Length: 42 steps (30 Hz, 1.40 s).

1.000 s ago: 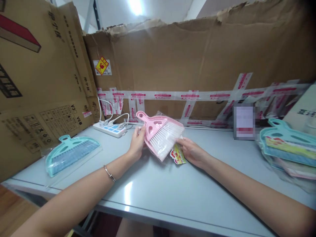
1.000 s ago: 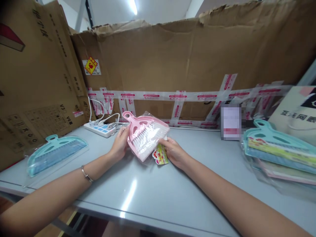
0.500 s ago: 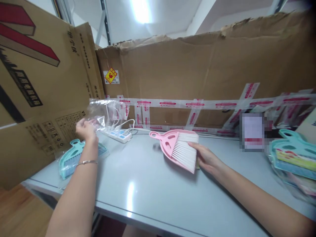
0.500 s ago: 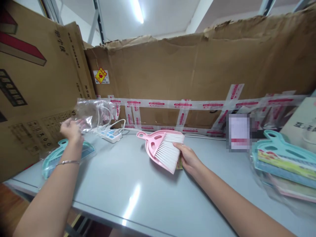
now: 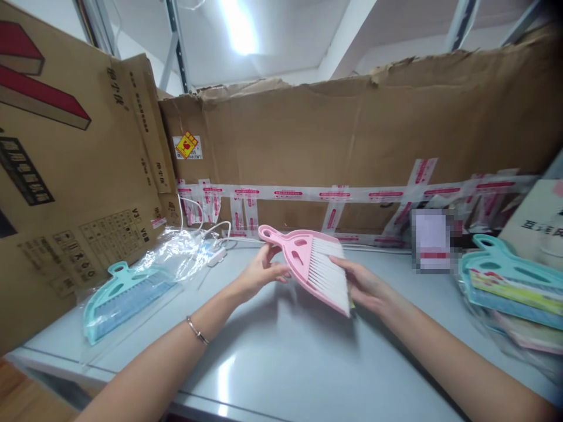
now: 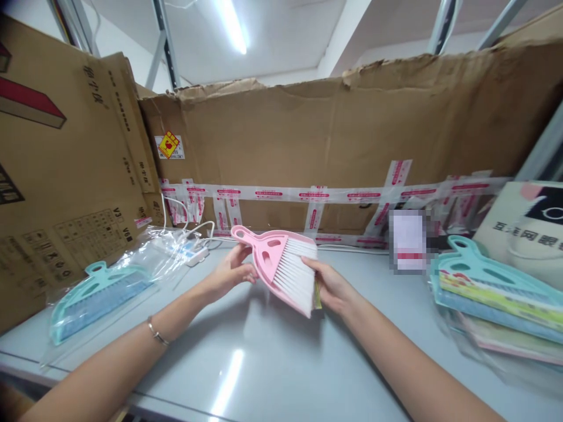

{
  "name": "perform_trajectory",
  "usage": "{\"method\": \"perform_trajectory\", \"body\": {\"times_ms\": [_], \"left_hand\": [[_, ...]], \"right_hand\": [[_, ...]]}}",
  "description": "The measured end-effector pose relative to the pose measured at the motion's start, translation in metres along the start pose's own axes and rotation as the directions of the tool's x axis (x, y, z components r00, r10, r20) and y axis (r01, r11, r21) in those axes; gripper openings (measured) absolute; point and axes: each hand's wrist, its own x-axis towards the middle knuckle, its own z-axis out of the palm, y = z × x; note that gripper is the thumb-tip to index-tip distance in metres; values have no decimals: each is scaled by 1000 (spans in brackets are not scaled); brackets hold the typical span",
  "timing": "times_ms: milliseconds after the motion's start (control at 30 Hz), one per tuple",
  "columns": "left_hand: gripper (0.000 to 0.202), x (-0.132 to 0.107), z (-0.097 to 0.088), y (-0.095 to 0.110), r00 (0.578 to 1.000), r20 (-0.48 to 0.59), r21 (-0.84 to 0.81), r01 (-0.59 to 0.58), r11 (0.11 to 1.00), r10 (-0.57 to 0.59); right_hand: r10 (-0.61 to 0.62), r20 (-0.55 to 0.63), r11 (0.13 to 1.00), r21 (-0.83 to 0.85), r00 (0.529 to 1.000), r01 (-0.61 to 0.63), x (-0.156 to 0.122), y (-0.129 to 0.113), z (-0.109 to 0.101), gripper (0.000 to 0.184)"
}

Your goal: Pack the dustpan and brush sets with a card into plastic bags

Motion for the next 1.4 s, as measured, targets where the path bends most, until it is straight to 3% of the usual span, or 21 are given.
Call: {"method": "perform_trajectory", "body": {"times_ms": [67, 133, 200, 267, 367, 433, 500, 533, 600, 633, 700, 833, 967, 1133, 1200, 1267, 1333, 1400], "left_hand": [[55, 1, 3, -2, 988, -131, -109, -95, 989, 80], [48, 1, -1, -1, 965, -233, -148, -159, 976, 122], [42, 1, -9, 3, 945, -283, -150, -210, 966, 162], [38, -1, -15, 6, 924, -323, -138, -262, 955, 206], [38, -5, -20, 10, 911, -323, -90, -301, 949, 258], [38, -7, -18, 12, 923, -270, -52, -297, 954, 272], [37, -10, -12, 13, 948, -170, -30, -279, 960, 271], [38, -11, -9, 14, 960, -105, -31, -266, 964, 261], [40, -13, -3, 14, 971, 22, -52, -235, 971, 236], [40, -15, 0, 15, 972, 71, -63, -219, 974, 223], [40, -18, 3, 18, 972, 123, -65, -195, 979, 202], [39, -24, 6, 27, 972, 120, -22, -200, 980, 201], [35, -27, 9, 32, 957, 142, 9, -256, 967, 252], [34, -27, 15, 29, 942, 4, 84, -334, 939, 335], [33, -27, 17, 28, 924, -86, 132, -361, 923, 374], [32, -28, 17, 28, 902, -143, 169, -382, 908, 406], [32, -29, 15, 30, 902, -124, 185, -388, 903, 413], [32, -31, 12, 31, 918, -48, 186, -378, 907, 393]], "right_hand": [[19, 104, 996, -84, 994, -10, -3, 2, 2, 16], [44, 151, 959, -283, 988, 0, -4, 0, -1, 20], [21, 46, 827, -562, 999, 8, -3, -7, -13, 26], [-106, -133, 655, -755, 985, -32, 1, -20, -34, 31], [-373, -271, 515, -856, 887, -45, 5, -41, -59, 26], [-558, -269, 436, -900, 785, 2, 1, -48, -55, 22], [-695, -107, 321, -931, 711, 173, -9, -44, -32, 23], [-740, 69, 221, -914, 669, 339, -15, -38, -15, 23], [-607, 458, 99, -768, 650, 633, -27, -24, 20, 28], [-540, 559, 82, -710, 630, 700, -33, -17, 34, 31], [-449, 636, 74, -674, 628, 735, -39, -7, 53, 29], [-459, 598, 44, -723, 657, 689, -42, -2, 61, 24], [-565, 538, -32, -772, 626, 635, -46, 0, 66, 33], [-648, 563, -150, -755, 513, 639, -47, 7, 70, 29], [-665, 586, -172, -723, 463, 669, -46, 7, 68, 21], [-666, 599, -166, -700, 445, 695, -47, 4, 66, 15], [-645, 597, -121, -696, 477, 708, -48, -1, 66, 15], [-586, 581, -11, -703, 565, 711, -50, -5, 68, 22]]}}
